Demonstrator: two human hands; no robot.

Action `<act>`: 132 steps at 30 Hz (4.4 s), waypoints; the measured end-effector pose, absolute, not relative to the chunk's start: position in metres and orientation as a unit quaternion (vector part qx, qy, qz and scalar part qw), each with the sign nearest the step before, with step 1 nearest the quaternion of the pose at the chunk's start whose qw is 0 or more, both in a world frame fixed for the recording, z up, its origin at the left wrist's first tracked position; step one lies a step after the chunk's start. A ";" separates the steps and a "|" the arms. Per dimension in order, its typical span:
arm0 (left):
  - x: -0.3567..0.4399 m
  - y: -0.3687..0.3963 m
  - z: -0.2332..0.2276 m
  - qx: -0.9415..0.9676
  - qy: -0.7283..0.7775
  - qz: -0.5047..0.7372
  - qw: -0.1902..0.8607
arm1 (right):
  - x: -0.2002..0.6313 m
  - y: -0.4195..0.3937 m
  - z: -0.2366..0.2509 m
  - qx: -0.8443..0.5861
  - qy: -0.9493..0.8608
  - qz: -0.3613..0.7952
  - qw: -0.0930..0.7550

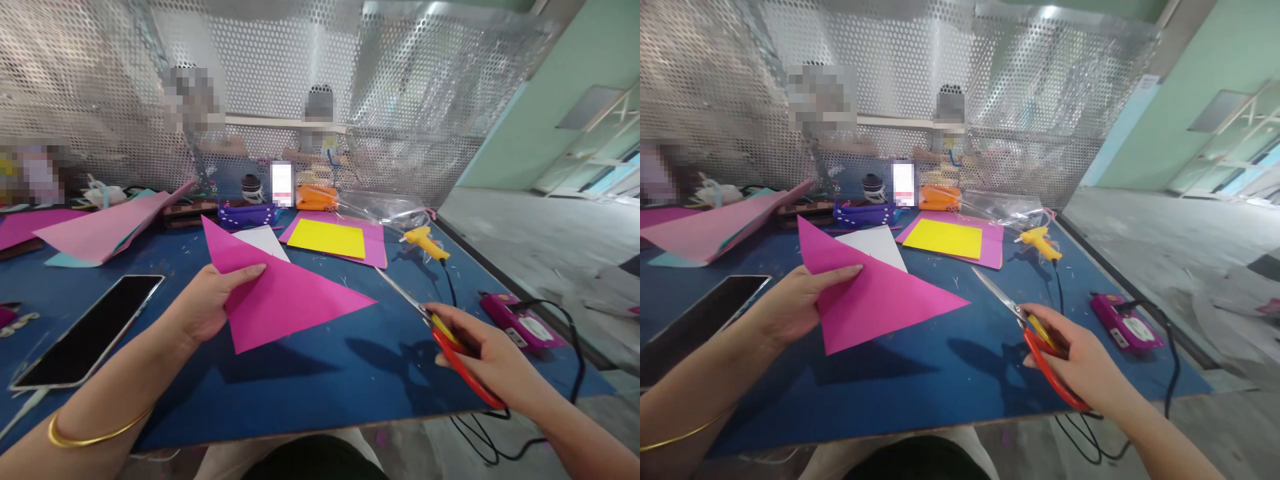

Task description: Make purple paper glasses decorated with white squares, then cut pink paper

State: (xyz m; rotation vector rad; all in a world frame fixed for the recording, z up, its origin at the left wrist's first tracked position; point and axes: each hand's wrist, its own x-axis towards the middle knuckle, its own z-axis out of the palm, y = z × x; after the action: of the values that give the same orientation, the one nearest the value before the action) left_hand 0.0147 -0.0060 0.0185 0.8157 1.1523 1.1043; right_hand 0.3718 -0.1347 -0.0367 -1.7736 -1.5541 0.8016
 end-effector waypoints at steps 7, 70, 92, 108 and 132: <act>0.016 -0.008 0.023 0.361 0.516 0.472 0.617 | 0.355 -0.134 -0.028 -0.642 -0.542 0.381 0.387; 0.038 -0.092 -0.029 0.271 0.452 0.551 0.647 | 0.231 -0.098 -0.019 -0.548 -0.657 0.328 0.400; 0.051 -0.093 -0.030 0.239 0.416 0.610 0.631 | 0.249 -0.132 -0.035 -0.522 -0.821 -0.058 0.223; 0.054 -0.092 -0.035 0.246 0.397 0.614 0.636 | 0.245 -0.138 -0.040 -0.527 -0.806 -0.179 0.201; 0.055 -0.094 -0.038 0.239 0.406 0.575 0.669 | 0.251 -0.141 -0.040 -0.533 -0.812 -0.146 0.185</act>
State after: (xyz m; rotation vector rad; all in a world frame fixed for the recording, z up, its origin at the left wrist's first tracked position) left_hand 0.0551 -0.0944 -0.0376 0.5387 0.9148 1.2972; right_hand 0.2508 -0.1410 -0.0402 -1.5036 -2.2895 -0.4124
